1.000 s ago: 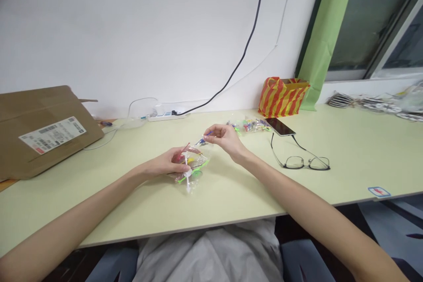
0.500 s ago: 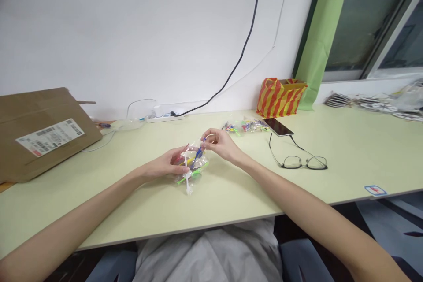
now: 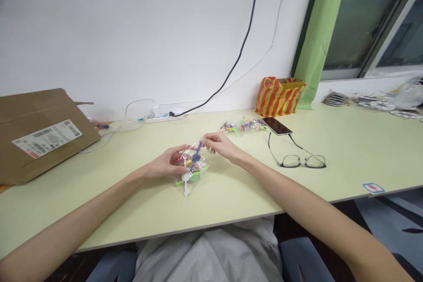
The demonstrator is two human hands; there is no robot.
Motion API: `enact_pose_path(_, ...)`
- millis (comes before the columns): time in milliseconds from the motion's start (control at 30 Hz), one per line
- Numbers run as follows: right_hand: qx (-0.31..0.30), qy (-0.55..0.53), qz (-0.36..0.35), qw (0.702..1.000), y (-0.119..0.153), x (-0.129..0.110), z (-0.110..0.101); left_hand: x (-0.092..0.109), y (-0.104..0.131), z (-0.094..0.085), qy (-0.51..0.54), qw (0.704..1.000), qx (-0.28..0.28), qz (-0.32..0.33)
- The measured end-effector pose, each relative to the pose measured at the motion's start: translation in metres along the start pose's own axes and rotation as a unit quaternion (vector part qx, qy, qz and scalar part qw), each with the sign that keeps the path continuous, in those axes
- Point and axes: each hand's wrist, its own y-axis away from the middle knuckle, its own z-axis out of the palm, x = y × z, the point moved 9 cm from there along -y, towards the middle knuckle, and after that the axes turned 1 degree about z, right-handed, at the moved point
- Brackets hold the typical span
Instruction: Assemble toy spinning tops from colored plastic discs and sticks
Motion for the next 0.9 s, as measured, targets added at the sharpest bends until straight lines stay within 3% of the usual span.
enact_pose_path(133,-0.034,0.055,-0.003,0.998,-0.002,0.007,-0.005,-0.005,0.002,0.003,-0.001,1.000,-0.012,-0.023)
enact_pose_path(233,0.031,0.208,-0.035,0.977,-0.007,0.011,-0.033,-0.001,-0.001,-0.002,0.010,1.000,0.015,0.005)
enact_pose_path(300,0.109,0.336,-0.046,0.934,-0.008,0.015,-0.059,0.002,-0.003,-0.015,0.018,0.997,0.066,0.036)
enact_pose_path(367,0.142,0.447,-0.029,0.883,-0.009,0.026,-0.076,0.005,-0.004,-0.032,0.027,0.988,0.132,0.071)
enact_pose_path(467,0.108,0.561,0.025,0.820,-0.011,0.050,-0.085,0.005,-0.002,-0.052,0.044,0.971,0.209,0.109)
enact_pose_path(567,0.053,0.611,0.059,0.787,-0.012,0.067,-0.079,-0.001,-0.004,-0.055,0.051,0.971,0.215,0.093)
enact_pose_path(667,0.022,0.602,0.047,0.797,-0.013,0.067,-0.067,-0.003,-0.006,-0.047,0.040,0.979,0.189,0.070)
enact_pose_path(733,0.022,0.578,0.031,0.815,-0.013,0.060,-0.061,0.004,-0.006,-0.044,0.025,0.979,0.182,0.089)
enact_pose_path(833,0.047,0.516,-0.014,0.855,-0.011,0.040,-0.049,0.018,-0.002,-0.046,0.003,0.970,0.195,0.143)
enact_pose_path(900,0.053,0.451,-0.057,0.889,-0.007,0.024,-0.035,0.018,-0.002,-0.044,-0.001,0.972,0.183,0.144)
